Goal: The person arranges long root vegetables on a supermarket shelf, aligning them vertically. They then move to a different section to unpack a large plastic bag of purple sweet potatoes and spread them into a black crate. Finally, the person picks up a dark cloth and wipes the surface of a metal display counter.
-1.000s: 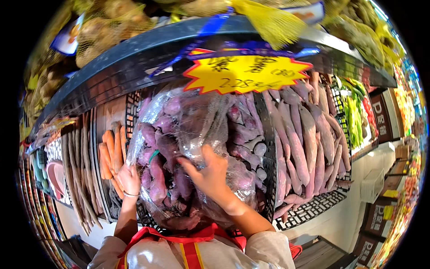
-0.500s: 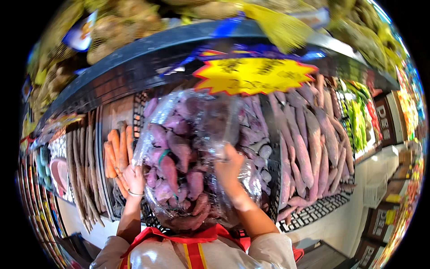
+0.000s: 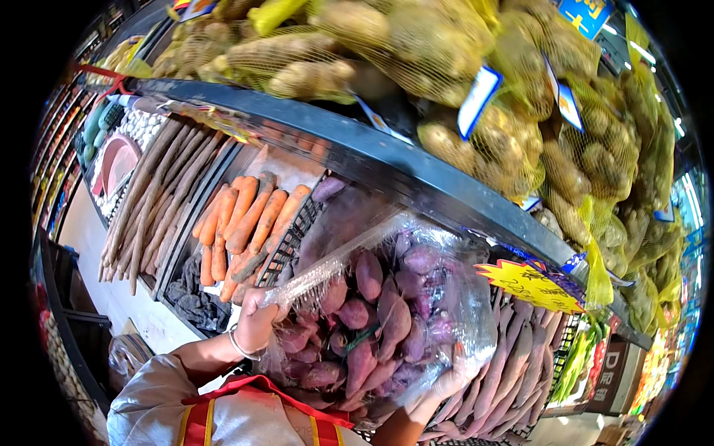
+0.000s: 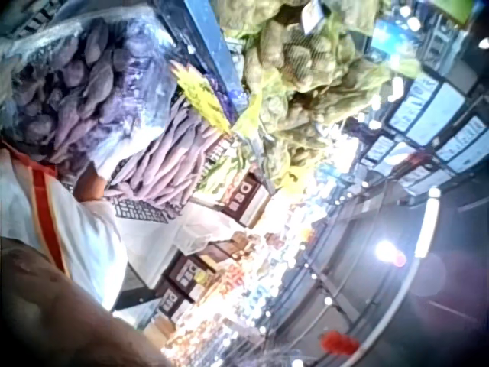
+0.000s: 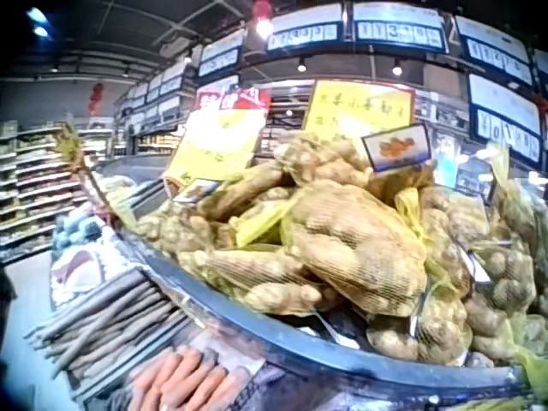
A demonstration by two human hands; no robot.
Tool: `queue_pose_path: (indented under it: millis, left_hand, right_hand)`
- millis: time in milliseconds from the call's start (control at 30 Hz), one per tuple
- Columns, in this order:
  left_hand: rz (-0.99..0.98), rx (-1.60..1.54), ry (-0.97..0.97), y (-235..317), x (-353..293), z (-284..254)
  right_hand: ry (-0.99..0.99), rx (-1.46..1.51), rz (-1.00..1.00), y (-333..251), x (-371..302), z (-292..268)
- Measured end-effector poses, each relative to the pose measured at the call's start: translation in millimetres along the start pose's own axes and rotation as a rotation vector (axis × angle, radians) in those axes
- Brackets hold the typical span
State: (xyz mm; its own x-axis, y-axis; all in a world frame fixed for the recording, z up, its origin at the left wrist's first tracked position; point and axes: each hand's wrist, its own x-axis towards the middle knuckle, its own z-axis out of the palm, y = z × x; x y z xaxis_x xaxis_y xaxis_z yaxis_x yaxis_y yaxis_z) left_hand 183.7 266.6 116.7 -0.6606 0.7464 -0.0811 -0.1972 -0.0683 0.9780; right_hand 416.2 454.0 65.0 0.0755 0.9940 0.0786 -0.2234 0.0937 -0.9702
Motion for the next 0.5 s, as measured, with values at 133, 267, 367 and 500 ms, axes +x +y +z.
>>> queue_pose_path:
  millis: [133, 267, 367, 500]
  left_hand:
    - [0.086, -0.018, -0.07, 12.0, -22.6, -4.8]
    - [0.234, -0.069, -0.14, 41.3, -42.6, -2.6]
    - [0.296, -0.202, -0.181, 60.6, -59.8, 1.1]
    - [0.18, -0.333, -0.117, 85.3, -77.3, 8.5]
  right_hand:
    - [0.096, 0.117, -0.086, -39.3, -21.6, 8.3]
    - [0.121, 0.334, -0.119, -70.3, -38.2, 11.6]
    - [0.19, 0.392, -0.012, -103.1, -44.6, 20.1]
    - [0.042, 0.344, 0.031, -118.4, -53.3, 21.9]
